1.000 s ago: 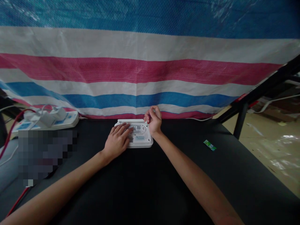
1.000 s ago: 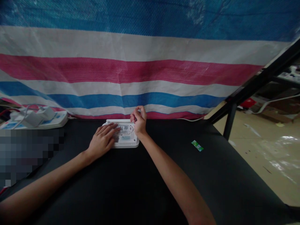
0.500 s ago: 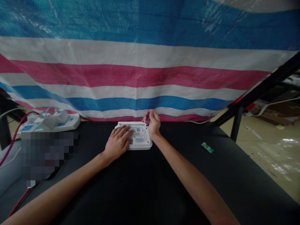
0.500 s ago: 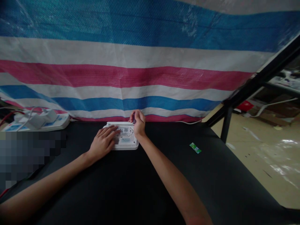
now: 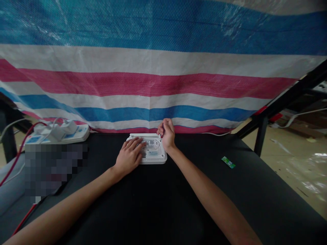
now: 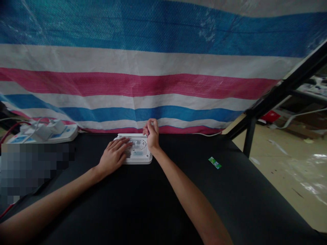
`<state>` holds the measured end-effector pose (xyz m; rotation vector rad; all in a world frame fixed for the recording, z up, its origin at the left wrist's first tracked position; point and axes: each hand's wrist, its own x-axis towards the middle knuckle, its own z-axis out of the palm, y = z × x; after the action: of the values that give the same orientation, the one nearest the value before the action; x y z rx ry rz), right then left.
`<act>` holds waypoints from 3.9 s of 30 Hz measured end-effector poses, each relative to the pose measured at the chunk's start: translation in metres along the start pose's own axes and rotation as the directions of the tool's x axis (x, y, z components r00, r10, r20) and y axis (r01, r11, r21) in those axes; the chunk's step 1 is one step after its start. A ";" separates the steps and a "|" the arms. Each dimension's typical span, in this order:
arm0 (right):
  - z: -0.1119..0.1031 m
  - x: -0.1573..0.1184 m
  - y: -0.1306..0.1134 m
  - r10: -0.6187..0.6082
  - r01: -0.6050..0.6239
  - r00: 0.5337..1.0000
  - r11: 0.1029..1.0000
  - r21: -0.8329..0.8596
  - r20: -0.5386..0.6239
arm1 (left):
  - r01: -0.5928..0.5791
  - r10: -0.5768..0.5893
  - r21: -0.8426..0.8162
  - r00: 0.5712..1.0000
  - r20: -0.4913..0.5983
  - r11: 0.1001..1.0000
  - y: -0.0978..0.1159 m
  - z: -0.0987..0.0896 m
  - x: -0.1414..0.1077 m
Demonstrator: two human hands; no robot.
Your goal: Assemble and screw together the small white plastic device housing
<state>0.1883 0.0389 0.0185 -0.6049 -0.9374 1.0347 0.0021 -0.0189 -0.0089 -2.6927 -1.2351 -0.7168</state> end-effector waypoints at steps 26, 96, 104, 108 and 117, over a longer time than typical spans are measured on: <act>0.001 0.002 0.002 -0.046 0.046 0.999 0.999 -0.014 0.008 | -0.010 0.010 -0.001 1.000 -0.007 1.000 -0.002 0.002 0.000; 0.005 -0.003 -0.005 0.017 -0.017 1.000 0.999 -0.031 -0.020 | -0.002 0.002 -0.006 1.000 -0.015 1.000 0.000 0.001 0.000; 0.002 -0.004 -0.004 0.008 -0.009 0.999 1.000 -0.019 -0.031 | -0.010 0.010 -0.007 1.000 -0.029 1.000 -0.001 0.002 -0.001; 0.002 -0.003 -0.003 0.017 -0.017 0.999 1.000 0.001 -0.036 | -0.014 0.015 0.014 1.000 -0.025 1.000 -0.001 0.001 0.000; 0.001 0.001 -0.002 -0.016 0.016 1.000 1.000 0.016 -0.019 | -0.006 0.006 -0.004 0.999 -0.032 1.000 0.000 0.001 0.000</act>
<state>0.1883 0.0387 0.0207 -0.5920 -0.9149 1.0199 0.0026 -0.0186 -0.0096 -2.6766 -1.2196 -0.7593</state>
